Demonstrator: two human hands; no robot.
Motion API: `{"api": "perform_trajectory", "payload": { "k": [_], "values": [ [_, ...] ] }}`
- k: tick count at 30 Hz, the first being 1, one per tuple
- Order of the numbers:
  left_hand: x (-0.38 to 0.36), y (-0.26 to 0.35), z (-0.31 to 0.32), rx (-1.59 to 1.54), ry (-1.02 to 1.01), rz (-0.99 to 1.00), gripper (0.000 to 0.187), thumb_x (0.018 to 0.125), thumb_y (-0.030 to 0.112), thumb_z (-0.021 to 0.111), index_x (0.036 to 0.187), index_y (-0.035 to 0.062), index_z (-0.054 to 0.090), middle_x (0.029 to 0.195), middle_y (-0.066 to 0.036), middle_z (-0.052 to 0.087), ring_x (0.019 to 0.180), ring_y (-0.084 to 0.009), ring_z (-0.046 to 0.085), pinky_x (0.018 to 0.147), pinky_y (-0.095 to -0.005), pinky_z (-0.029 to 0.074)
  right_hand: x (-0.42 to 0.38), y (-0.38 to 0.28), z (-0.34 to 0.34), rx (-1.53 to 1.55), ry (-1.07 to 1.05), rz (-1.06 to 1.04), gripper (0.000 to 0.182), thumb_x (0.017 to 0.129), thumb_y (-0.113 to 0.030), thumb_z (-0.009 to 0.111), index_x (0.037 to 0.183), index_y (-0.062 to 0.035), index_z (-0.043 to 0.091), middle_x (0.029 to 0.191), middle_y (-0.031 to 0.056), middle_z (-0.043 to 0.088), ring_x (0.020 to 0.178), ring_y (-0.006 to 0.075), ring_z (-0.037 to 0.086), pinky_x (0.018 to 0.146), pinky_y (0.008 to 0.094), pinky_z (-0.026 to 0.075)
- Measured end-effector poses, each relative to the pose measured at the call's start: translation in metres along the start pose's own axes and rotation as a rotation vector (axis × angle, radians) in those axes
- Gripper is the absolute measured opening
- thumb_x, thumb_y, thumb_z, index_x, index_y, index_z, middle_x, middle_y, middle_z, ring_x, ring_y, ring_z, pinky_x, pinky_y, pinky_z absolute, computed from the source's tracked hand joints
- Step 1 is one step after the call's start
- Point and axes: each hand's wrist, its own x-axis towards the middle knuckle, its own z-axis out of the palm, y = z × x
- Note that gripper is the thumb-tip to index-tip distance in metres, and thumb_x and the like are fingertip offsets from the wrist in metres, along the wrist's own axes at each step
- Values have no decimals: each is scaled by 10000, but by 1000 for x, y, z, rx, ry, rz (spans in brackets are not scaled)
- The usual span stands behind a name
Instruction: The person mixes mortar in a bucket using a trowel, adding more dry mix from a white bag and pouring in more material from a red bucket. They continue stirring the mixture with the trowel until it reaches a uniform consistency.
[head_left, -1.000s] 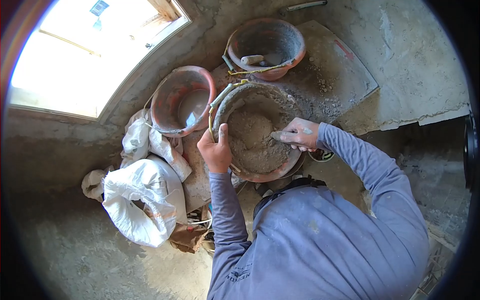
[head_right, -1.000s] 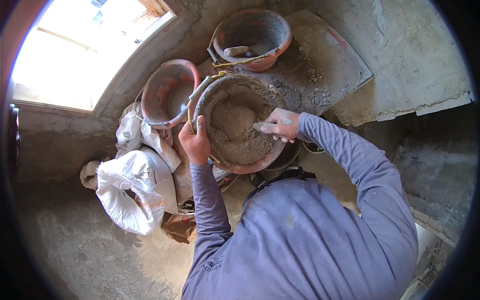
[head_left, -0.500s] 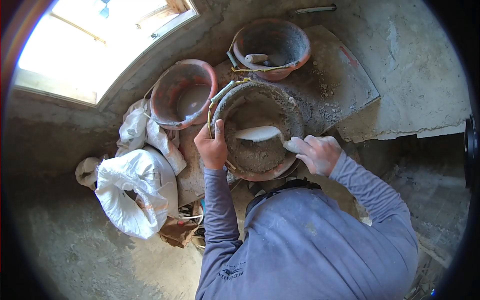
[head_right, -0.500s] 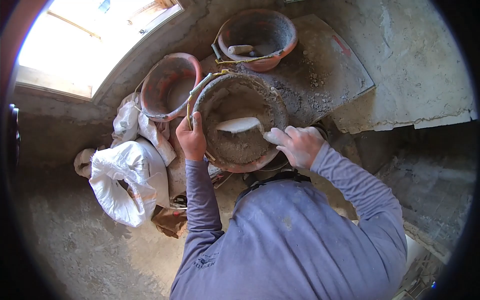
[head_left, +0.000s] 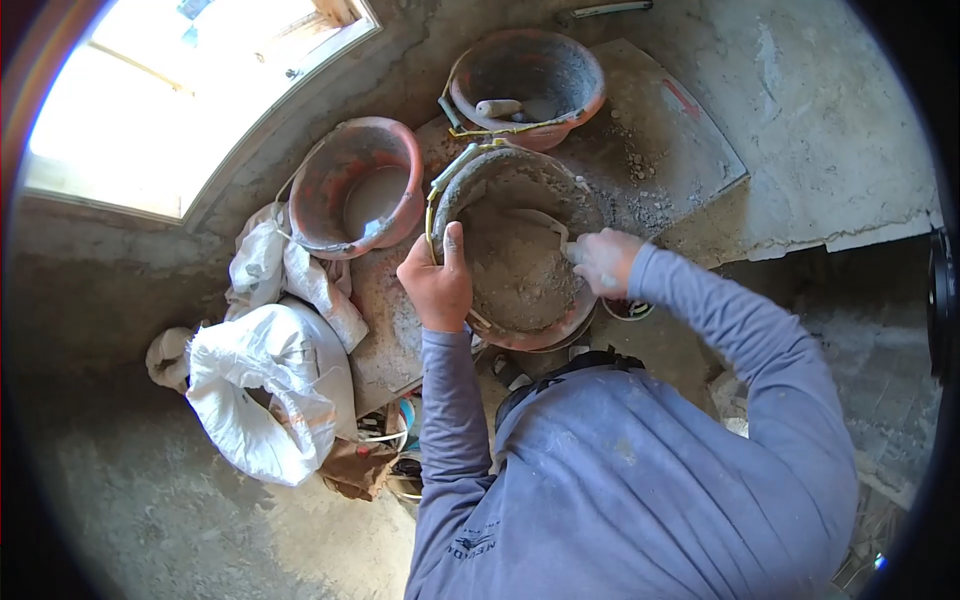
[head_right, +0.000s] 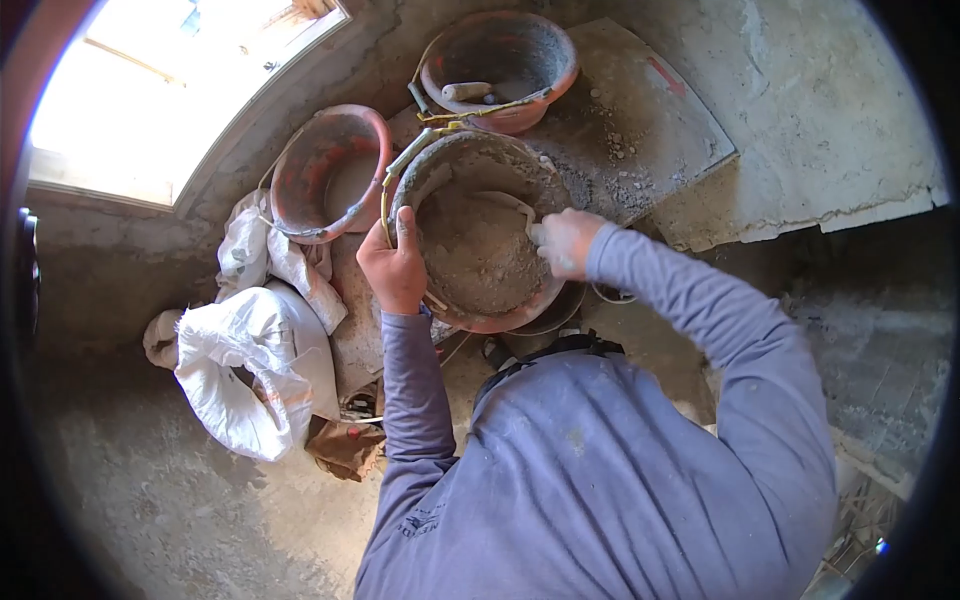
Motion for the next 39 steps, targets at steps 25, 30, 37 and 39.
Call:
{"api": "perform_trajectory", "payload": {
  "k": [25, 30, 37, 39],
  "values": [
    [-9, -19, -21, -49, -46, -34, 315, 987, 250, 727, 1029, -61, 705, 747, 26, 621, 707, -58, 508, 653, -253, 462, 13, 11, -3, 1266, -535, 251, 378, 1041, -368, 599, 1153, -13, 665, 736, 61, 613, 472, 116, 560, 357, 274, 426],
    [-9, -23, -21, -49, -34, -24, 332, 993, 270, 721, 1029, -60, 704, 751, 30, 617, 716, -60, 510, 661, -259, 461, 17, 11, 2, 1457, -530, 202, 395, 1039, -385, 601, 1137, -6, 660, 732, 66, 623, 468, 118, 563, 361, 276, 441],
    [-11, -31, -27, -69, -35, -59, 382, 1004, 332, 706, 985, -49, 696, 713, 26, 579, 694, -63, 485, 639, -261, 440, 19, 4, 26, 1441, -470, 128, 446, 1051, -384, 590, 1196, 34, 646, 767, 70, 620, 482, 120, 574, 370, 275, 459],
    [-14, -28, -27, -61, -30, -37, 387, 1006, 339, 702, 959, -46, 690, 700, 32, 566, 686, -63, 477, 628, -261, 432, 12, 6, 27, 1407, -444, 112, 446, 1053, -388, 584, 1192, 31, 649, 766, 69, 619, 486, 118, 574, 370, 273, 458]
  ]
}}
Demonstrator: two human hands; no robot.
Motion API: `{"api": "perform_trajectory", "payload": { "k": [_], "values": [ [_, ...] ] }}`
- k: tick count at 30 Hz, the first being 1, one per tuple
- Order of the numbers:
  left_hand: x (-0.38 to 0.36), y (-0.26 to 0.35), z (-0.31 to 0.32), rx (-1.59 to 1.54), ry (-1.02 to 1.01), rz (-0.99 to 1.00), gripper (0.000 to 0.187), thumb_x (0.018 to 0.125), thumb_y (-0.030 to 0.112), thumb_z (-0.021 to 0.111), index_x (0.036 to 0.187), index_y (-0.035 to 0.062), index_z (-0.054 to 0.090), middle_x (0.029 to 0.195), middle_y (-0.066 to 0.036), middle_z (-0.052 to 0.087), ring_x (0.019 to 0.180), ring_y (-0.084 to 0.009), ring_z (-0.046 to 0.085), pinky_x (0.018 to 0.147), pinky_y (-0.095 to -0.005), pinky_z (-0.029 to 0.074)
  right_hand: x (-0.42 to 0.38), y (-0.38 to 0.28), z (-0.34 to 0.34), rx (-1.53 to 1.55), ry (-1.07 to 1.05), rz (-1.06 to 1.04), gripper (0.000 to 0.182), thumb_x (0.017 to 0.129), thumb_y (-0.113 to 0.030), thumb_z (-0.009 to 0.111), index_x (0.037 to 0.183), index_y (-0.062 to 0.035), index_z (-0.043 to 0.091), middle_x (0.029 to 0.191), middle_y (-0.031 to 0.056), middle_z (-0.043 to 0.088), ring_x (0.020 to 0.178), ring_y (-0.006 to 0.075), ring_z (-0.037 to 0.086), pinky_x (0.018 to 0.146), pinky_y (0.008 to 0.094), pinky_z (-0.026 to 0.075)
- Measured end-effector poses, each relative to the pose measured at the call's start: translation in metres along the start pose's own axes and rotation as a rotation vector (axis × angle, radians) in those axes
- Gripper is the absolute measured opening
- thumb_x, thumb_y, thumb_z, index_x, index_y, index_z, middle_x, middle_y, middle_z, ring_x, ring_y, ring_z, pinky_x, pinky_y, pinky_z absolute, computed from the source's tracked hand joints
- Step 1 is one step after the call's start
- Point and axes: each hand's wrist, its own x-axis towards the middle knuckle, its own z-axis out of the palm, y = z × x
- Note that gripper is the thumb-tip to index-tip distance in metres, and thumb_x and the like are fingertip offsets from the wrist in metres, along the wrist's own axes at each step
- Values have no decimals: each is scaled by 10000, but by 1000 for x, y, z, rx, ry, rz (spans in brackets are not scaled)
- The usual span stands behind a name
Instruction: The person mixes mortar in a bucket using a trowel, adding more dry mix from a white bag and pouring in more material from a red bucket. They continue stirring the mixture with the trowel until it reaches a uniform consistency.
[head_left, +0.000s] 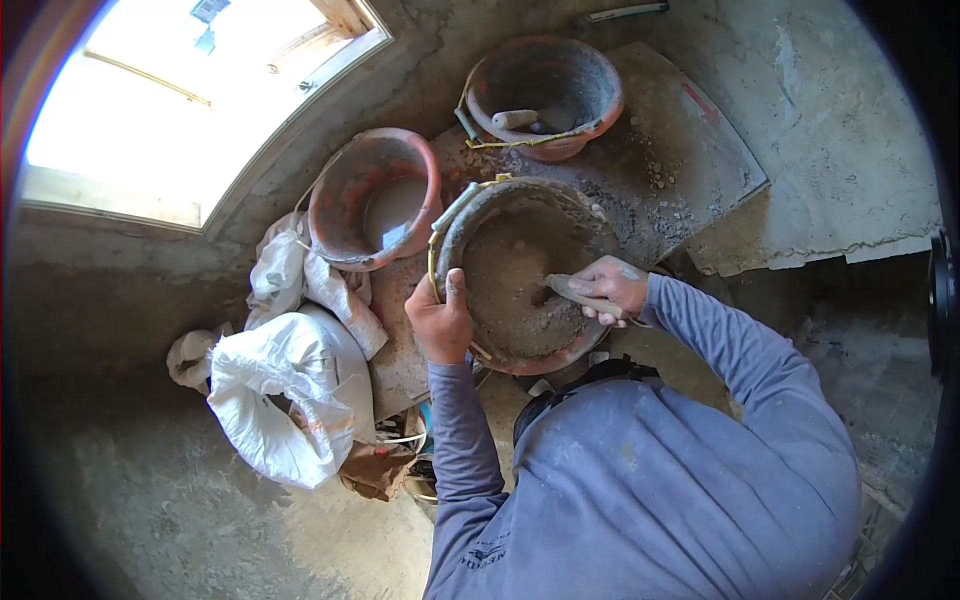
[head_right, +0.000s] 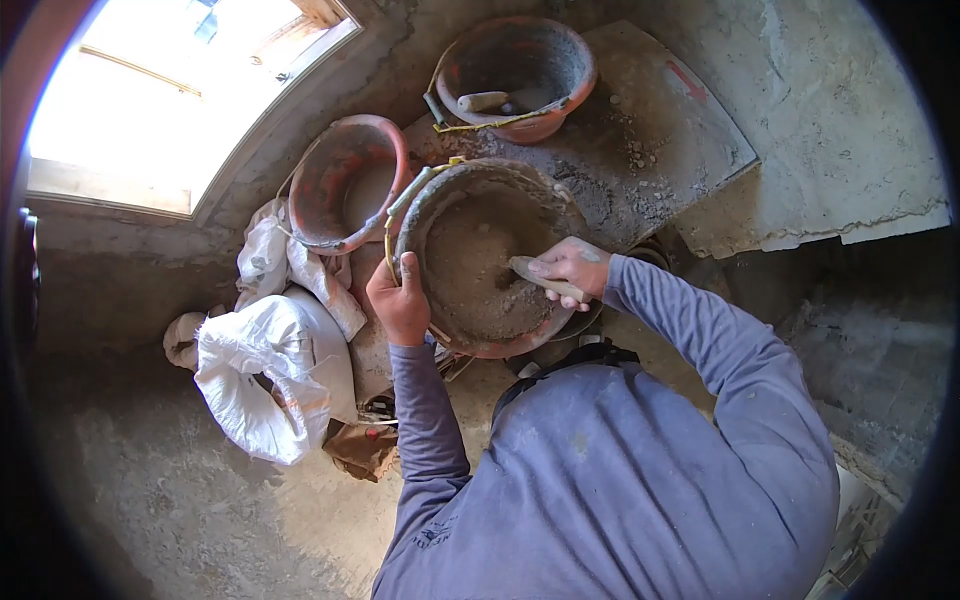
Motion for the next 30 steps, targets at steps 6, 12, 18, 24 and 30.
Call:
{"api": "perform_trajectory", "payload": {
  "k": [6, 12, 18, 24, 30],
  "values": [
    [-4, 3, 2, 10, -32, 26, 422, 1007, 358, 698, 842, -25, 635, 649, 44, 513, 649, -61, 438, 578, -277, 397, -30, 0, 11, -156, 80, -78, 422, 1073, -402, 539, 1167, -12, 672, 756, 47, 613, 491, 92, 572, 385, 243, 454],
    [7, 0, 4, -48, -36, 30, 423, 1014, 352, 687, 833, -26, 632, 653, 50, 501, 652, -60, 431, 576, -271, 386, -18, 27, 15, -666, 295, -742, 345, 1025, -317, 610, 1201, -22, 638, 773, 156, 662, 655, 239, 690, 617, 419, 572],
    [12, -8, -1, -35, -30, 24, 391, 1032, 326, 664, 878, -33, 651, 700, 70, 501, 671, -57, 417, 596, -255, 373, -63, 4, 40, -1266, 532, -525, 470, 937, -261, 667, 1365, -90, 574, 924, 223, 705, 808, 386, 722, 700, 479, 572],
    [19, -10, -3, -64, -9, 6, 393, 1039, 327, 652, 867, -26, 642, 698, 73, 495, 668, -55, 407, 588, -255, 355, -101, 6, 54, -1536, 686, -611, 533, 885, -246, 717, 1390, -159, 571, 847, 89, 584, 759, 267, 669, 610, 396, 523],
    [18, -16, -6, -39, 2, -22, 400, 1042, 337, 650, 856, -17, 633, 685, 70, 481, 657, -56, 394, 580, -259, 344, -100, 9, 72, -1448, 569, -404, 436, 914, -306, 687, 1317, -180, 582, 881, 122, 654, 759, 320, 708, 659, 438, 555]
  ]
}}
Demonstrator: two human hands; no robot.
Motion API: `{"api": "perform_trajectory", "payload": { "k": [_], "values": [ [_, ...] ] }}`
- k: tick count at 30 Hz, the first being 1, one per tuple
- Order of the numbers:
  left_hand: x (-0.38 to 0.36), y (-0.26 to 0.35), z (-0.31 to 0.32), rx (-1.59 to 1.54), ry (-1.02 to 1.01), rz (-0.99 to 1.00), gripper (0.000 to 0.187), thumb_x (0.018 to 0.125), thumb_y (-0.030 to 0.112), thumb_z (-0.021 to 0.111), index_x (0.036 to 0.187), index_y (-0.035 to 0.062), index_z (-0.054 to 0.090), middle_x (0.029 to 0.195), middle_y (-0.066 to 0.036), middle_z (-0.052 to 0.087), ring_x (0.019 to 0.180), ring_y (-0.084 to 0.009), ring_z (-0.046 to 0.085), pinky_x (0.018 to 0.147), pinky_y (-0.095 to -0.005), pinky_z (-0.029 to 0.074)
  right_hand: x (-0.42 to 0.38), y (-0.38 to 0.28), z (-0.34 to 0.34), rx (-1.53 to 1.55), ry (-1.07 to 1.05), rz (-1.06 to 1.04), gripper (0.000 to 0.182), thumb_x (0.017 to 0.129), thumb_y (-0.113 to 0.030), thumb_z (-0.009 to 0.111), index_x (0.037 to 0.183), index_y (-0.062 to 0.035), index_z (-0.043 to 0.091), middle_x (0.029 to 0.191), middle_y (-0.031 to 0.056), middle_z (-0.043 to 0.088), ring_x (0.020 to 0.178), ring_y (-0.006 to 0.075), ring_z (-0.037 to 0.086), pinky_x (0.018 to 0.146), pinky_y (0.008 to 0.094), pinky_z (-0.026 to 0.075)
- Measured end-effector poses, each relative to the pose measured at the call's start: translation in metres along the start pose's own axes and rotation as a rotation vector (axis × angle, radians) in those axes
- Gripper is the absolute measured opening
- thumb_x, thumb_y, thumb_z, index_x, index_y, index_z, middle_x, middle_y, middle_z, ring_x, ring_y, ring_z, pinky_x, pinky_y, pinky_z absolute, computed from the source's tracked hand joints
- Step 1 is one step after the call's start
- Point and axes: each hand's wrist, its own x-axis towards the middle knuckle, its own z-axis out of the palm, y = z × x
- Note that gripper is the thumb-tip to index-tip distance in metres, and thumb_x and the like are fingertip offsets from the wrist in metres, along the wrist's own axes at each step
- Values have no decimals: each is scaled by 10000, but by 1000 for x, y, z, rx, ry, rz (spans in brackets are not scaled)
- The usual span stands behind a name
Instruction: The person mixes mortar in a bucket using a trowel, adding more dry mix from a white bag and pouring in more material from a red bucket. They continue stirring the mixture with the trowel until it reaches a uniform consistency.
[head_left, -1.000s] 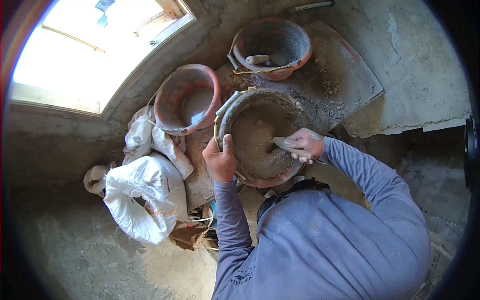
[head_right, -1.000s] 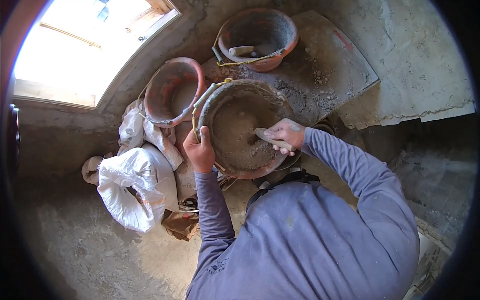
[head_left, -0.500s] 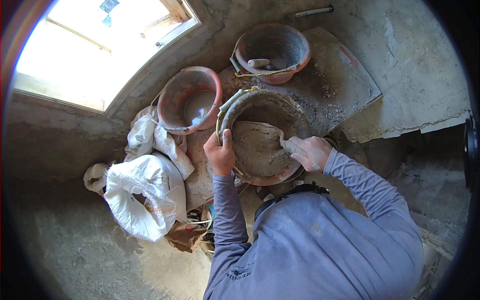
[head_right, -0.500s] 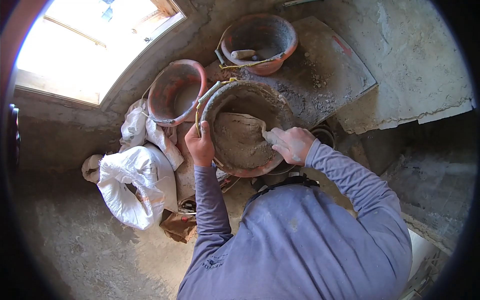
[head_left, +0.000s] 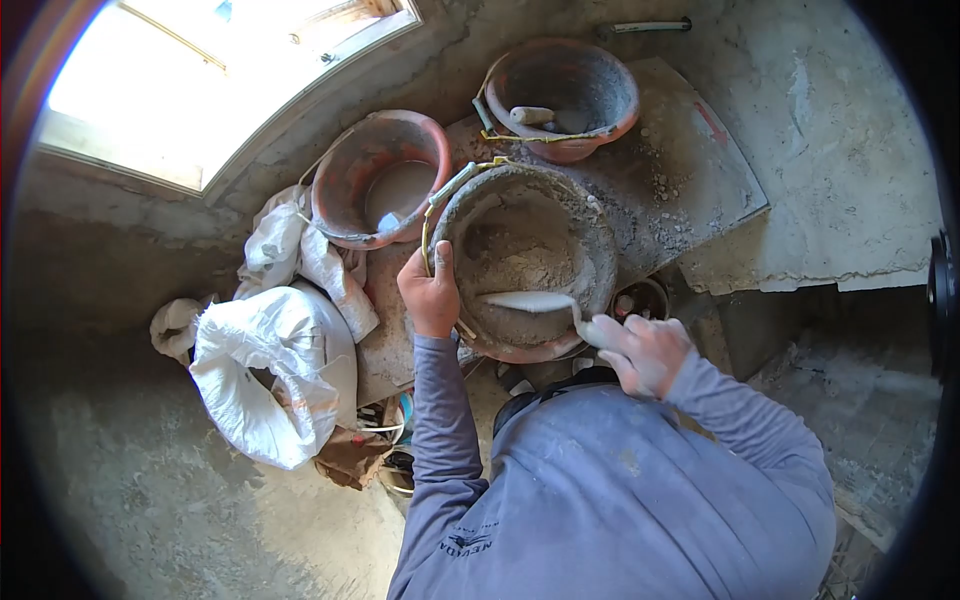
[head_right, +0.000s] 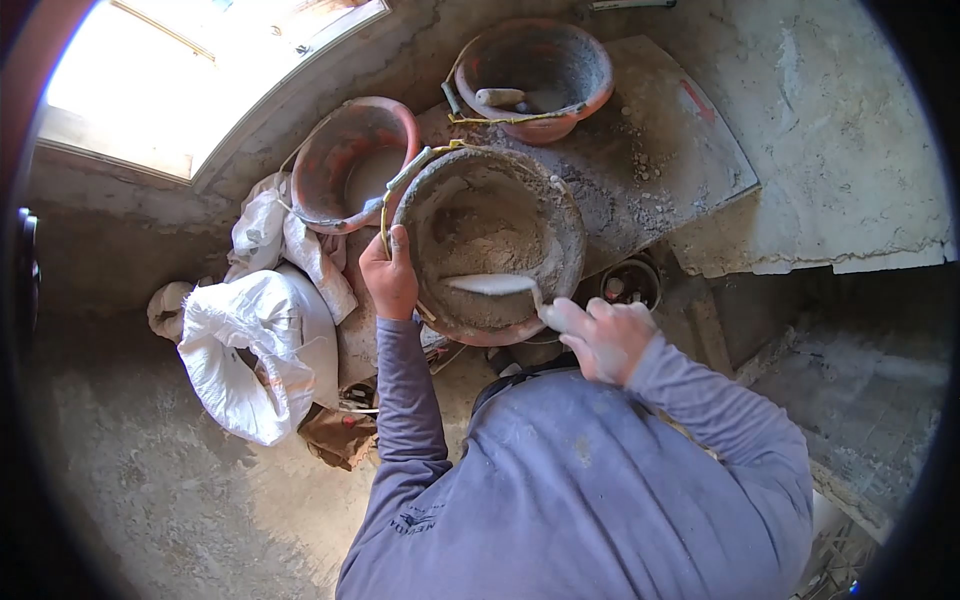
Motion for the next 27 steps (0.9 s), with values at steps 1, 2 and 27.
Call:
{"api": "perform_trajectory", "payload": {
  "k": [1, 2, 27],
  "values": [
    [-2, 2, 1, -3, 2, 5, 406, 1041, 343, 651, 851, -16, 631, 681, 69, 477, 655, -56, 392, 577, -260, 343, 7, -3, 10, -40, -94, 58, 406, 921, -327, 674, 1290, -183, 586, 880, 130, 673, 760, 338, 715, 668, 463, 560],
    [-5, 5, 2, -2, -8, 0, 406, 1041, 343, 651, 851, -16, 631, 681, 69, 477, 655, -56, 392, 577, -260, 343, 24, 4, 26, -10, -86, 98, 349, 920, -356, 661, 1221, -185, 621, 853, 138, 704, 764, 348, 725, 667, 493, 559],
    [-2, 9, 6, -4, -18, -27, 372, 974, 326, 750, 1010, -43, 719, 754, 41, 616, 714, -65, 508, 658, -262, 454, 92, 40, -1, -14, -141, 31, 392, 951, -384, 647, 1113, -27, 647, 873, 233, 726, 842, 431, 727, 767, 522, 585]
  ]
}}
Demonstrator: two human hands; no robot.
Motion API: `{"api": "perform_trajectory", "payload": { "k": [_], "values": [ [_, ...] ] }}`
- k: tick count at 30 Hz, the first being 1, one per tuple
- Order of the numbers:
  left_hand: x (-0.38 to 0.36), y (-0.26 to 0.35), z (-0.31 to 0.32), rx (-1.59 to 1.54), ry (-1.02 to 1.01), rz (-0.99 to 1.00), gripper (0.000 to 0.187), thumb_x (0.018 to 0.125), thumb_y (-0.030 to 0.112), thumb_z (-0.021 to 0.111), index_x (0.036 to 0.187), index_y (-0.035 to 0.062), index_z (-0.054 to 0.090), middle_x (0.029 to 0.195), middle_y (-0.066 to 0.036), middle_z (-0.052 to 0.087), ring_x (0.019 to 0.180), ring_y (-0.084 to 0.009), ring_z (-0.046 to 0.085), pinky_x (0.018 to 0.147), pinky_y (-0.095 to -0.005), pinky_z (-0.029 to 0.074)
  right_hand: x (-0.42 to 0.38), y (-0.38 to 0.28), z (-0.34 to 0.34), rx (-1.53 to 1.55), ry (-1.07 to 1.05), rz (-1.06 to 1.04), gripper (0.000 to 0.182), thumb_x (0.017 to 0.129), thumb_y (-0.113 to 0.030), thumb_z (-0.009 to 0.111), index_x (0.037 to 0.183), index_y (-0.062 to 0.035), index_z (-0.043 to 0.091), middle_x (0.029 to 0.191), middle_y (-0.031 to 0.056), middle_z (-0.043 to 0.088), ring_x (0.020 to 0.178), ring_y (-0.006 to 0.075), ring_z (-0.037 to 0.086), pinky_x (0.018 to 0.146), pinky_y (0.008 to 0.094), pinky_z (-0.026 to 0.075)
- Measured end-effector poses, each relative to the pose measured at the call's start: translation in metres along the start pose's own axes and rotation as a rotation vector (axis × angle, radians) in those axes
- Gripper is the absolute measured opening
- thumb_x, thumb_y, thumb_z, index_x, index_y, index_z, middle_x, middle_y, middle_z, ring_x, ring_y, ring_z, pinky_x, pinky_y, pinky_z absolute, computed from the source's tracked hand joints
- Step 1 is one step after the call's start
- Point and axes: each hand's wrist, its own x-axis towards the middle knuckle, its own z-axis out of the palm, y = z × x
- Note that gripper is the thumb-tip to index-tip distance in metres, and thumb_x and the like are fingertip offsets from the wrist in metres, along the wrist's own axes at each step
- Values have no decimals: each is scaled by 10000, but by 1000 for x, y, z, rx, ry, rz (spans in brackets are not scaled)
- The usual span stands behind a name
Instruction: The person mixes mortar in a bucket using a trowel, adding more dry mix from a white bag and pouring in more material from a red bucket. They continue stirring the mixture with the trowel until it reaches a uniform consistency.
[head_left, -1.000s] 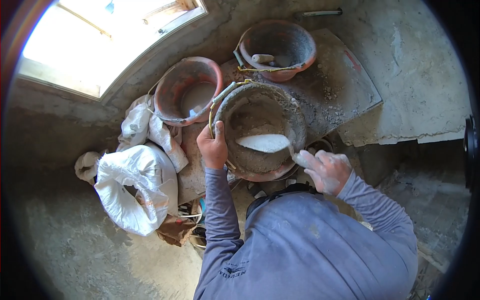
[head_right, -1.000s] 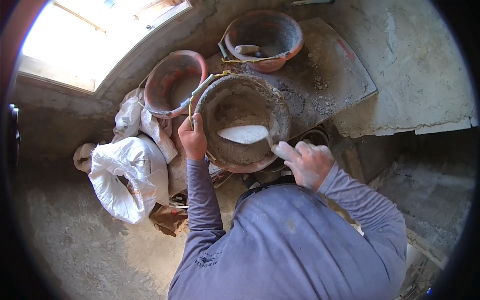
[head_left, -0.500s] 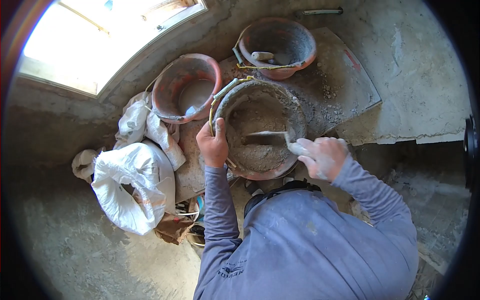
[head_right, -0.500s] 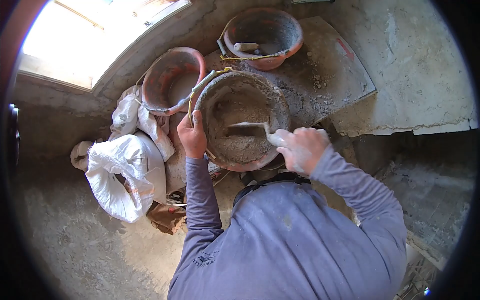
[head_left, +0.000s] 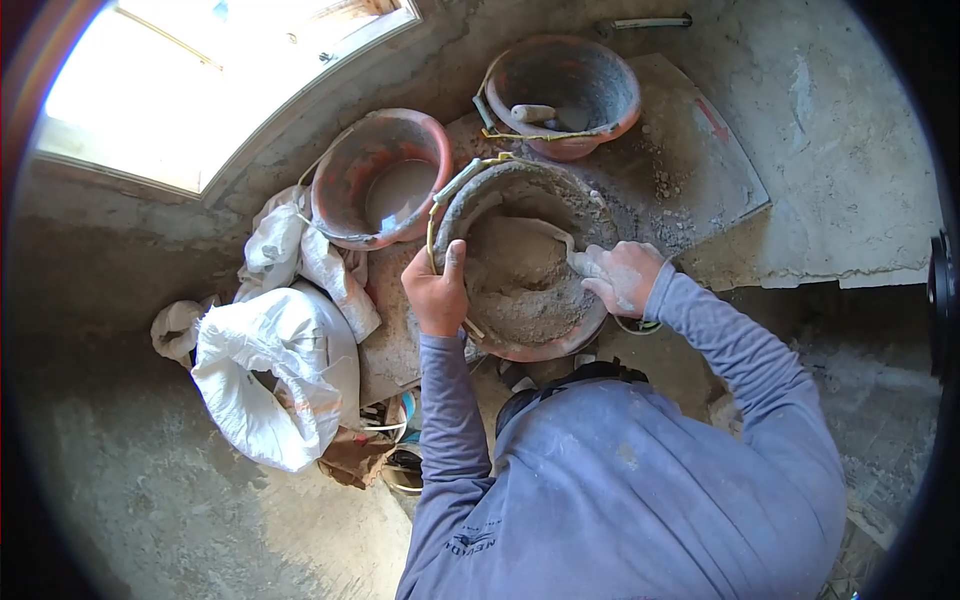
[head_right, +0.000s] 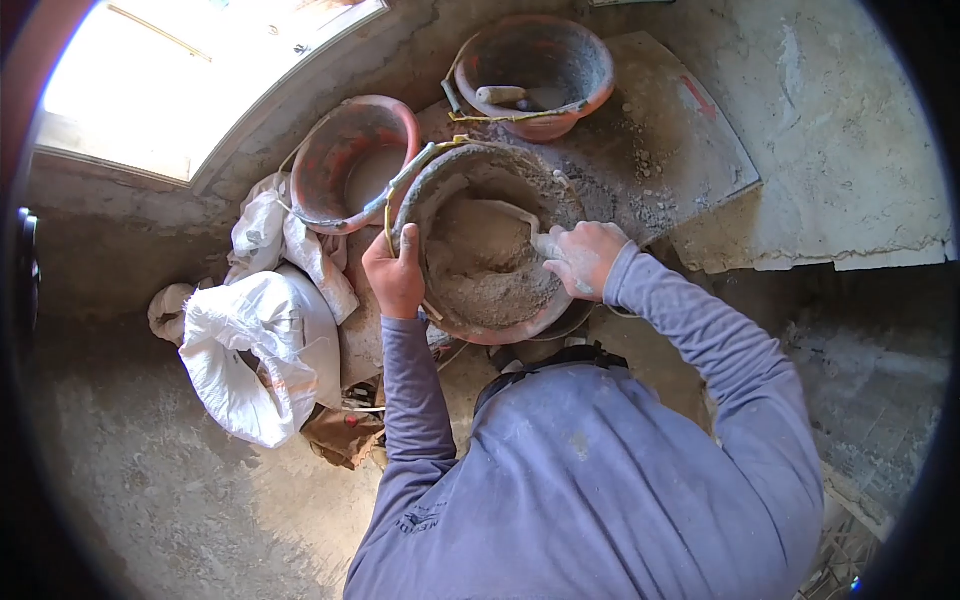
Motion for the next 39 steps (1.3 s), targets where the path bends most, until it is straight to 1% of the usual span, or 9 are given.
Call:
{"api": "perform_trajectory", "payload": {
  "k": [5, 10, 13, 17, 19, 24, 27, 31, 39],
  "values": [
    [-4, -1, 0, -32, 22, 9, 384, 977, 333, 746, 990, -49, 708, 750, 42, 608, 713, -63, 498, 656, -261, 452, -38, -14, -23, -236, 25, -100, 403, 965, -385, 640, 1202, -67, 567, 774, 136, 694, 703, 313, 725, 616, 455, 553],
    [-9, 3, -4, 21, -3, -35, 385, 973, 338, 748, 1012, -44, 717, 745, 24, 633, 718, -58, 518, 664, -267, 469, -71, -24, -44, -260, 107, 5, 401, 976, -382, 631, 1196, -59, 541, 830, 143, 702, 724, 324, 729, 629, 458, 563],
    [-10, 16, 7, -25, 11, 19, 367, 964, 323, 760, 1012, -39, 724, 731, 15, 641, 709, -53, 526, 652, -269, 475, -52, -16, -28, -226, -19, 228, 417, 996, -379, 611, 1198, -21, 542, 865, 178, 718, 804, 346, 741, 688, 472, 584],
    [-15, 24, 24, -10, 9, 52, 351, 943, 301, 783, 987, -42, 723, 699, 2, 643, 675, -52, 515, 617, -276, 470, -9, 4, 19, -154, -132, 116, 381, 997, -361, 610, 1087, 9, 618, 865, 221, 729, 847, 357, 749, 724, 468, 593],
    [-14, 26, 24, -4, 23, 38, 350, 928, 292, 798, 981, -45, 720, 690, -10, 651, 663, -53, 515, 610, -281, 473, 4, 21, 25, 99, -121, -8, 378, 1002, -326, 607, 956, 44, 666, 799, 223, 724, 773, 331, 755, 679, 437, 597],
    [-10, 17, 11, 0, 38, 64, 333, 938, 268, 786, 1032, -46, 725, 719, 0, 668, 683, -59, 528, 632, -279, 482, -6, 22, 2, 671, -331, 112, 424, 1026, -335, 590, 924, 68, 669, 670, 132, 644, 490, 211, 630, 470, 368, 521],
    [-18, 9, 5, -35, -24, 23, 335, 952, 259, 773, 1057, -55, 722, 769, 5, 688, 731, -62, 555, 683, -264, 496, -6, 24, 12, 1079, -470, 441, 429, 1048, -393, 574, 941, 6, 690, 667, 41, 566, 446, 107, 521, 366, 287, 409],
    [-18, 8, 7, -59, 45, -9, 353, 954, 281, 776, 1049, -54, 719, 785, 10, 670, 736, -70, 537, 679, -261, 481, 3, 25, 22, 1079, -508, 336, 416, 1064, -383, 555, 1061, 10, 690, 693, 45, 581, 449, 103, 527, 355, 267, 403],
    [-22, 6, 0, -1, 34, -68, 344, 963, 289, 765, 1033, -44, 714, 785, 17, 661, 738, -70, 531, 673, -265, 474, 21, 16, 24, 1204, -517, 339, 432, 1049, -420, 575, 1066, -1, 681, 719, 17, 610, 478, 84, 555, 367, 249, 424]
  ]
}}
